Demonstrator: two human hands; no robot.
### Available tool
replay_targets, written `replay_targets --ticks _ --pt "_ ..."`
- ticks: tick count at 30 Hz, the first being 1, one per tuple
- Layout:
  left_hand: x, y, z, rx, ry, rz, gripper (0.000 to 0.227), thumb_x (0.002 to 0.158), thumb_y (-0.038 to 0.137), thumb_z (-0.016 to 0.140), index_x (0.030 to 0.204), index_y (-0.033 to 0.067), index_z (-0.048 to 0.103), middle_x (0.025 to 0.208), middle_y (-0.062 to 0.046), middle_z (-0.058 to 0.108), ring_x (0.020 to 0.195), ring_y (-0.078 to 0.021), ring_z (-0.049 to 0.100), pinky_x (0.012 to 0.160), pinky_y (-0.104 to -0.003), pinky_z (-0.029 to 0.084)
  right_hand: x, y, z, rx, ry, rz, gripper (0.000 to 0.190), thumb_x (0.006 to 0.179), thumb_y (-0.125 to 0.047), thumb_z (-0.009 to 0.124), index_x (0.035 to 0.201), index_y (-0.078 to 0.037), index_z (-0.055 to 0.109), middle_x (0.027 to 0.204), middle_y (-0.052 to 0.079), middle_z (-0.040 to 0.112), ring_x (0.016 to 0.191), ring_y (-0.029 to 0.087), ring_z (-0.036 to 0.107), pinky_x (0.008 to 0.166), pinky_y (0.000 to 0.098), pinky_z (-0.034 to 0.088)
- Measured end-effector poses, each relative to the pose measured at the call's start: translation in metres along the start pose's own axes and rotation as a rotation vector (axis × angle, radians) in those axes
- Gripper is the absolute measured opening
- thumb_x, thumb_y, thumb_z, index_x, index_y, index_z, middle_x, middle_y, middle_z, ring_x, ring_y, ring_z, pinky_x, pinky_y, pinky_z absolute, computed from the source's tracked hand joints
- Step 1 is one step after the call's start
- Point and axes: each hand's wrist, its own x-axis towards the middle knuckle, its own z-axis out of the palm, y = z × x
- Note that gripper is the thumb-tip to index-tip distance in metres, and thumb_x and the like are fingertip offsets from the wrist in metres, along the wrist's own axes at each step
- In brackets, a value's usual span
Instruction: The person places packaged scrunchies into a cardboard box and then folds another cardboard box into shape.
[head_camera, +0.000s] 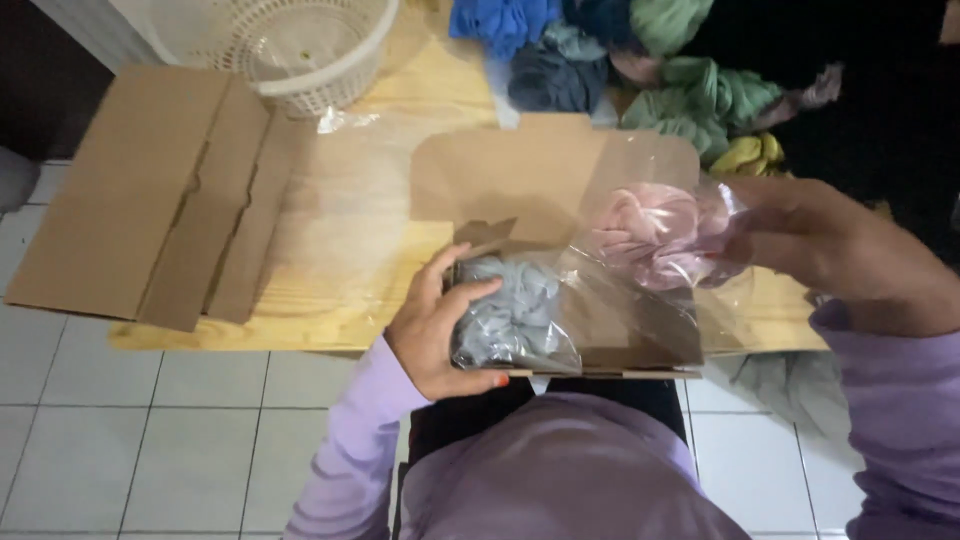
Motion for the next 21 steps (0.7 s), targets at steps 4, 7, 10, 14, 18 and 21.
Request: replay_targets --ticks 4,7,10,14,18,21 --pt "-0.001 -0.004 0.002 0.029 -0.013 -0.001 0.094 0.066 0.058 0.087 0.143 0.0145 0.054 0.157 -0.026 0.026 0.150 -0.0479 0.032 0.121 -0.060 0.033 0.018 0.054 0.014 -0.419 -0.113 -0.212 0.056 0.087 -0.017 0.067 0.142 -0.017 0.060 0.109 0.009 0.082 0.085 0.023 0.081 0.076 0.0369 0.066" --pt "-0.001 -0.004 0.000 0.012 -0.018 0.005 0.094 0.068 0.060 0.085 0.144 0.0147 0.053 0.158 -0.026 0.026 0.151 -0.0478 0.032 0.121 -0.061 0.034 0.018 0.053 0.045 -0.732 -0.106 -0.429 0.054 0.089 -0.014 0.065 0.141 -0.026 0.059 0.111 0.003 0.073 0.070 0.018 0.074 0.060 0.0296 0.066" --pt "0.000 -0.006 0.001 0.000 -0.020 0.024 0.095 0.069 0.062 0.083 0.145 0.0146 0.051 0.158 -0.027 0.026 0.151 -0.0486 0.033 0.121 -0.063 0.034 0.035 0.085 0.063 -0.957 -0.111 -0.709 0.062 0.082 -0.019 0.070 0.142 -0.027 0.057 0.135 0.004 0.060 0.098 0.029 0.060 0.084 0.0386 0.052" --pt "0.001 -0.005 0.000 -0.010 -0.001 0.036 0.095 0.070 0.062 0.084 0.145 0.0145 0.052 0.158 -0.026 0.025 0.152 -0.0476 0.033 0.123 -0.064 0.034 0.031 0.078 0.056 -0.969 -0.222 -0.971 0.099 0.070 -0.023 0.080 0.159 -0.017 0.037 0.169 0.013 0.029 0.154 0.034 0.028 0.122 0.0520 0.022" --pt "0.001 -0.004 -0.001 -0.003 -0.005 0.025 0.095 0.069 0.064 0.083 0.144 0.0144 0.051 0.158 -0.027 0.026 0.151 -0.0489 0.034 0.121 -0.063 0.035 0.022 0.059 0.044 -0.718 -0.486 -0.551 0.108 0.075 -0.036 0.093 0.163 -0.029 0.030 0.172 0.005 0.025 0.157 0.036 0.017 0.117 0.0517 0.024" --pt "0.002 -0.003 -0.001 -0.006 -0.004 0.037 0.093 0.070 0.061 0.084 0.144 0.0138 0.052 0.158 -0.028 0.026 0.151 -0.0495 0.032 0.123 -0.063 0.033 0.021 0.059 0.063 -0.786 -0.226 -0.588 0.077 0.084 -0.047 0.072 0.153 -0.026 0.044 0.158 0.010 0.044 0.138 0.033 0.047 0.098 0.0524 0.051"
